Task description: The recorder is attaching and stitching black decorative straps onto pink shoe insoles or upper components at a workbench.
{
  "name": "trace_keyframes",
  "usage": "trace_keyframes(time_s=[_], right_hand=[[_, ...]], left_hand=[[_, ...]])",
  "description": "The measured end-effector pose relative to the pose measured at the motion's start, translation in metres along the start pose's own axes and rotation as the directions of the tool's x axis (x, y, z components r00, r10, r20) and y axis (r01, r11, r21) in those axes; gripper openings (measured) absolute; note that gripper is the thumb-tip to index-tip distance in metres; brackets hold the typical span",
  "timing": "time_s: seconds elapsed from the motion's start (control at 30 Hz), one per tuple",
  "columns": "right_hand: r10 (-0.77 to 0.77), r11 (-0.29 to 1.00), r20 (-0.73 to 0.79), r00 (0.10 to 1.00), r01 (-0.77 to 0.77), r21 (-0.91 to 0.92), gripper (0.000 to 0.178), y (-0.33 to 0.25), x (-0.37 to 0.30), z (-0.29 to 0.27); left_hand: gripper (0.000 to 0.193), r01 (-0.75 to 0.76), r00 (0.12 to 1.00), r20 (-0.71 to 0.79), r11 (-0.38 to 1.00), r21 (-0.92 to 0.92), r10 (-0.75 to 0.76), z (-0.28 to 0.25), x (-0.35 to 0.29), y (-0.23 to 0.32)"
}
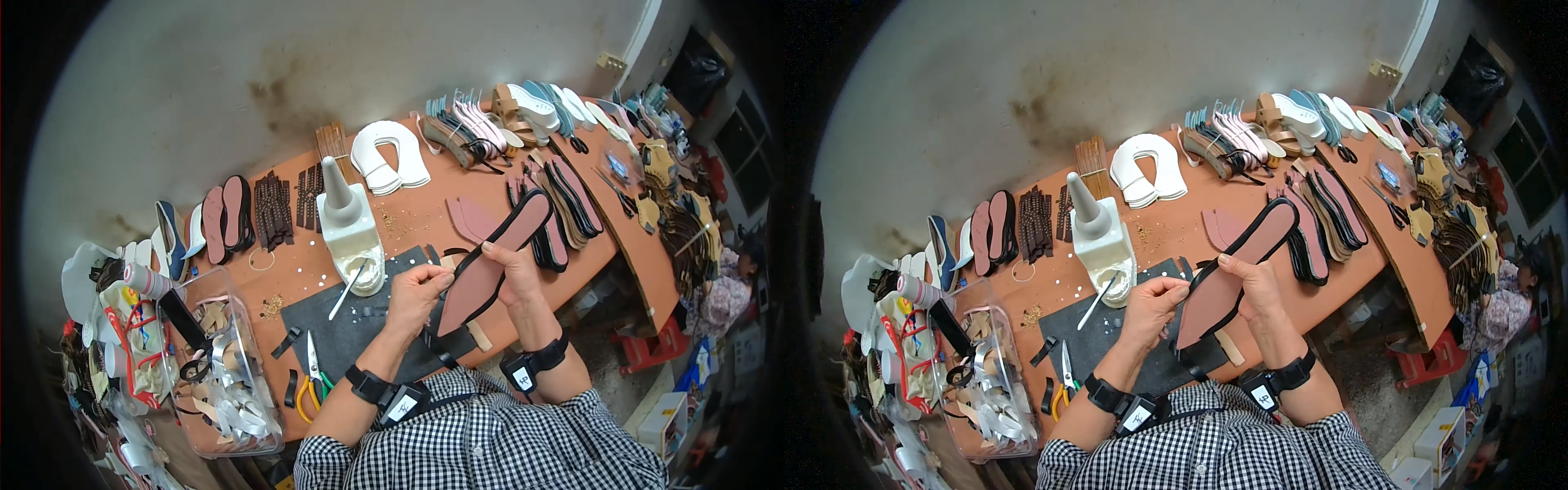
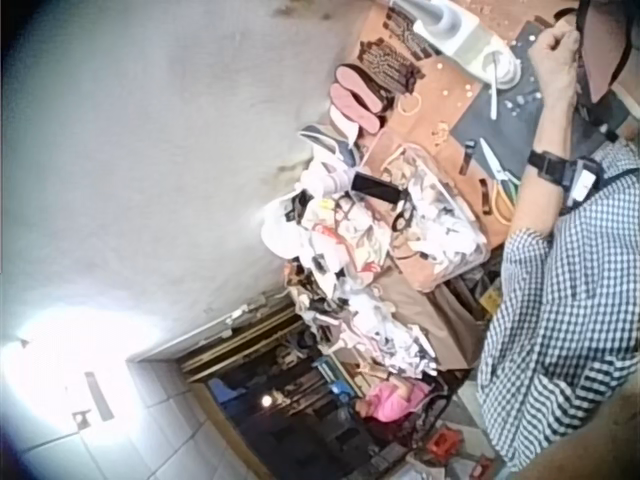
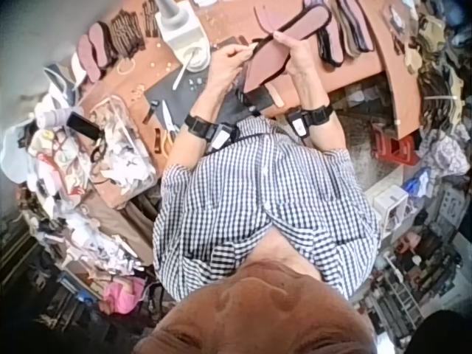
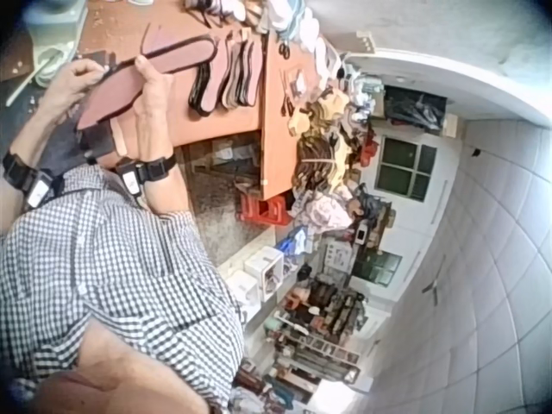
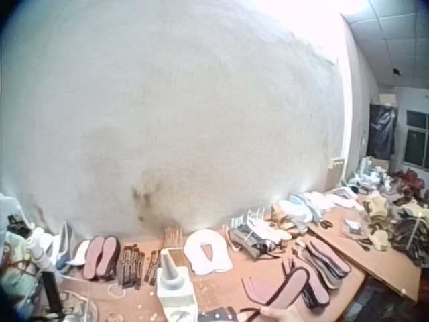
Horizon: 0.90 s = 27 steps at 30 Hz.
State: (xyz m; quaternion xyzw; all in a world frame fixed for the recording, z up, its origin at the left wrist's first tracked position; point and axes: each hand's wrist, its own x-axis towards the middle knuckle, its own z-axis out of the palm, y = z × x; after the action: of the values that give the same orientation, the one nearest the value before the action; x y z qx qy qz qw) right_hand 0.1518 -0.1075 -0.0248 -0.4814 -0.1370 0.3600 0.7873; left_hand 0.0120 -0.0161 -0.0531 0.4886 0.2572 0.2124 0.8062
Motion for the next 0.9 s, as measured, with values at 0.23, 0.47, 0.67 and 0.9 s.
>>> trace_keyframes(time_s=[0.23,0.47,0.67,0.9], right_hand=[[-0.055,0.998,-0.067,0.996,0.052,-0.048,0.025,0.005,-0.001,0.002],[-0.026,0.999,-0.124,0.992,0.021,-0.045,0.022,0.003,0.001,0.000],[-0.044,0.999,-0.204,0.978,0.048,0.017,0.018,-0.004,0.010,-0.005],[-0.003,0.998,-0.168,0.986,0.015,0.067,0.016,-0.006,0.015,-0.019]], left_hand=[[0.013,-0.154,0.988,0.007,0.966,0.205,0.156,-0.002,0.005,-0.010],[0.010,-0.127,0.992,0.013,0.991,0.044,0.127,-0.001,0.005,-0.009],[0.008,0.032,0.999,-0.040,0.998,-0.051,-0.034,-0.007,-0.001,-0.014],[0.011,-0.063,0.997,-0.047,0.995,0.076,0.067,-0.001,-0.007,-0.008]])
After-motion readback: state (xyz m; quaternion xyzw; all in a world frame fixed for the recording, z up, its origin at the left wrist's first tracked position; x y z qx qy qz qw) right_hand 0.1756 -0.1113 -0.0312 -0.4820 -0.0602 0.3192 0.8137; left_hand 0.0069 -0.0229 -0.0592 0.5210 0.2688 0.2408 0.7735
